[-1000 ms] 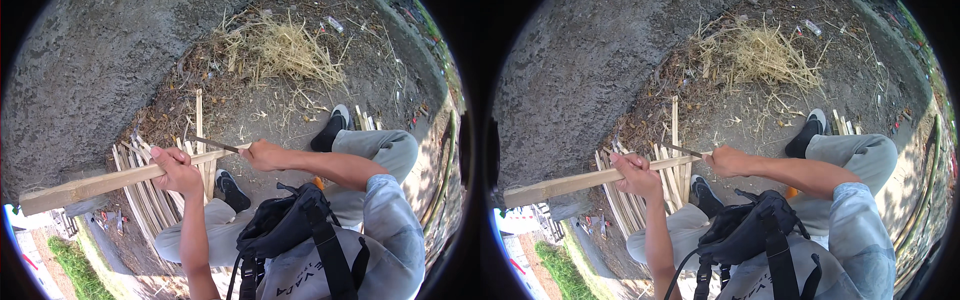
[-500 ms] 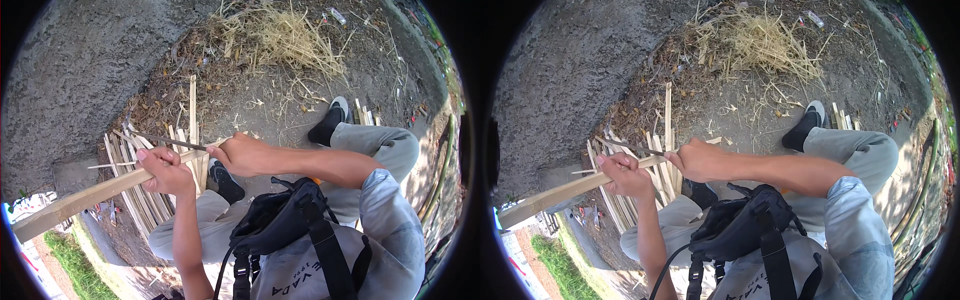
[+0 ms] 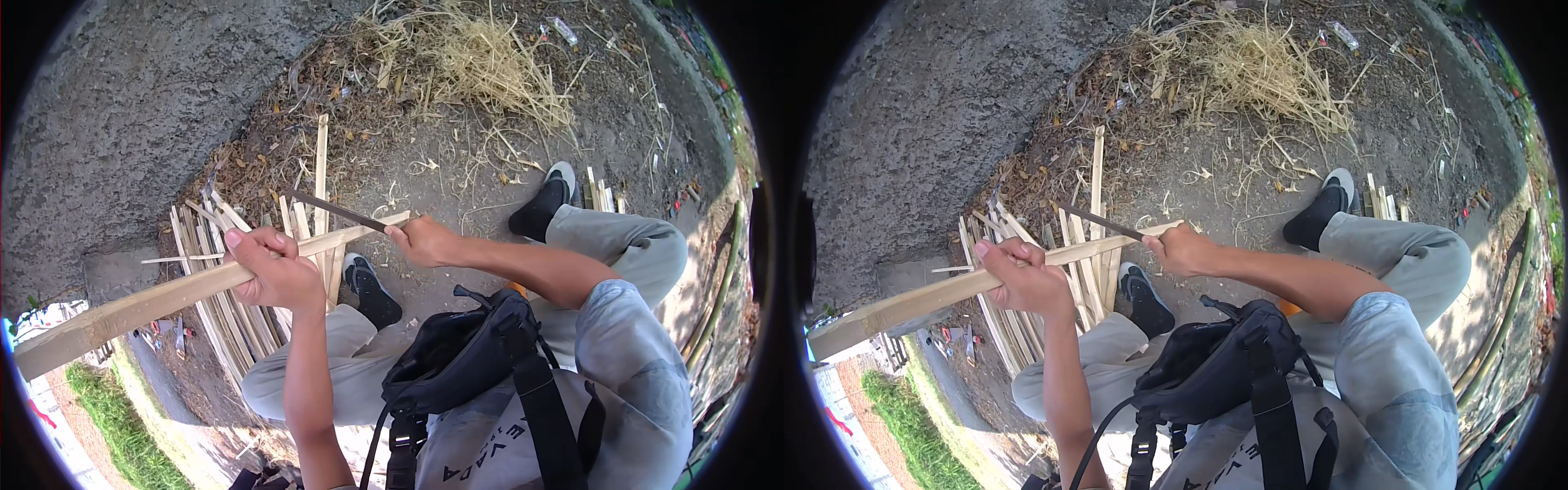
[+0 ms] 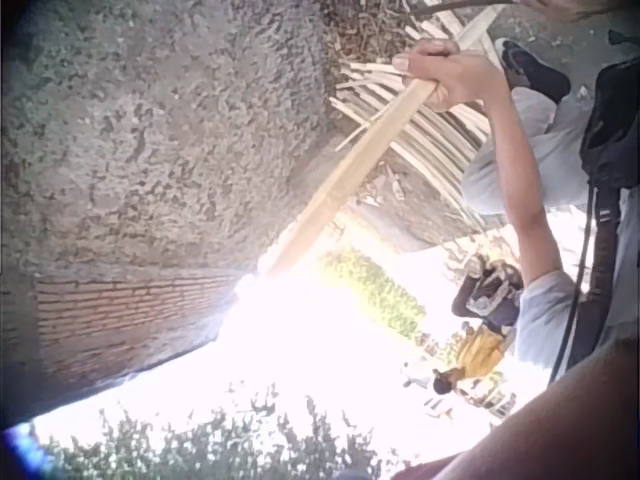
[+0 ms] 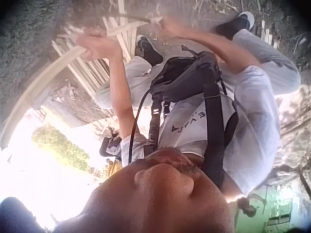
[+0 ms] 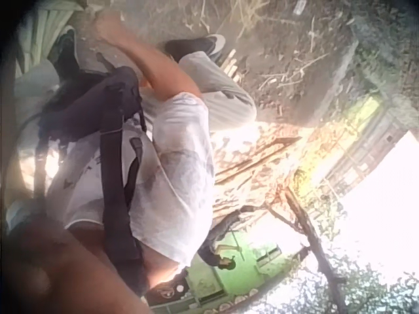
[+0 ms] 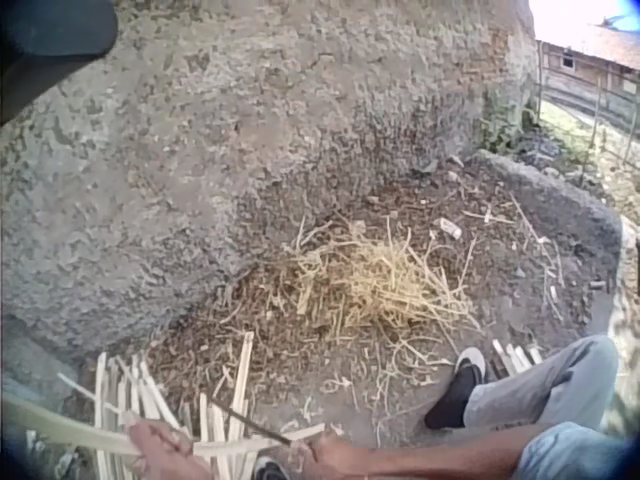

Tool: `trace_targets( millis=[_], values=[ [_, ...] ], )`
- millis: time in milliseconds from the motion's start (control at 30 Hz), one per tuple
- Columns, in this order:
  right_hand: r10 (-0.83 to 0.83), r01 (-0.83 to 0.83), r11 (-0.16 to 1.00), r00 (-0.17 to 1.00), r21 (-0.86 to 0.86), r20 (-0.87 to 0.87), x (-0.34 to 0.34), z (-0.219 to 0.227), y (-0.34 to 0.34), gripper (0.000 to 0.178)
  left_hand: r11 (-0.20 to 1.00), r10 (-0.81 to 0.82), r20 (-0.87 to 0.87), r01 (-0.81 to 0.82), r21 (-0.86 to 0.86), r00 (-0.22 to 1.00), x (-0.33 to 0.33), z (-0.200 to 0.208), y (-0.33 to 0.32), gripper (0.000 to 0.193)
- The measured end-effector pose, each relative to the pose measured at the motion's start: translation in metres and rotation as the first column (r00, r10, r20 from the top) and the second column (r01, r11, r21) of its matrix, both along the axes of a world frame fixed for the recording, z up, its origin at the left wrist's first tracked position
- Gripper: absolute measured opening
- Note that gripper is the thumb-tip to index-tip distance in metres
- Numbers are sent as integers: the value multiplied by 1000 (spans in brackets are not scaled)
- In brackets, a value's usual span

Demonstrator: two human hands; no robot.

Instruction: The person shaves and scrapes a bamboo strip using a knife, turns it over to trim both sides, and pulls off loose fibers by hand.

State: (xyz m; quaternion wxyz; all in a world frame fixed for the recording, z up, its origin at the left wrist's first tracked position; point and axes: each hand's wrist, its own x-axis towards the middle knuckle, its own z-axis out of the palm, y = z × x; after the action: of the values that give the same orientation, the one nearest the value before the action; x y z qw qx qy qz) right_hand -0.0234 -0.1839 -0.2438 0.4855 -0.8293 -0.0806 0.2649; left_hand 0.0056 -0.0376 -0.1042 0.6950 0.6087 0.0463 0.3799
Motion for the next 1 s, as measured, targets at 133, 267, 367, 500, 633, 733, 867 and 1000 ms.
trace_targets(
  millis=[133,267,367,500,633,733,867,1000],
  values=[
    [-1,-1,997,1000,-78,-24,6,-10,-3,62,999,47,-44,-48,-11,998,5,-8,11,40],
    [-16,11,999,982,32,190,3,14,11,58,999,39,-44,-41,-24,998,1,-8,13,42],
    [43,-45,999,994,22,97,0,41,6,57,996,65,-62,-69,-52,996,-8,-1,6,43],
    [9,1,992,997,-127,72,-10,-54,-16,59,999,-12,18,11,40,1000,-8,-15,7,38],
    [6,-9,990,1000,-139,-26,3,-25,-3,59,1000,22,-24,-23,-6,999,-2,-11,13,39],
    [3,-1,1000,994,-19,108,-7,-13,4,61,1000,20,-20,-20,8,1000,-8,-9,10,40],
    [-42,54,994,992,-96,118,-26,-86,-11,63,999,35,-9,-35,-34,999,-12,-7,3,41],
    [-93,90,982,996,-163,-10,-20,-72,-4,63,999,-9,12,9,45,1000,-10,-12,4,43]
  ],
)
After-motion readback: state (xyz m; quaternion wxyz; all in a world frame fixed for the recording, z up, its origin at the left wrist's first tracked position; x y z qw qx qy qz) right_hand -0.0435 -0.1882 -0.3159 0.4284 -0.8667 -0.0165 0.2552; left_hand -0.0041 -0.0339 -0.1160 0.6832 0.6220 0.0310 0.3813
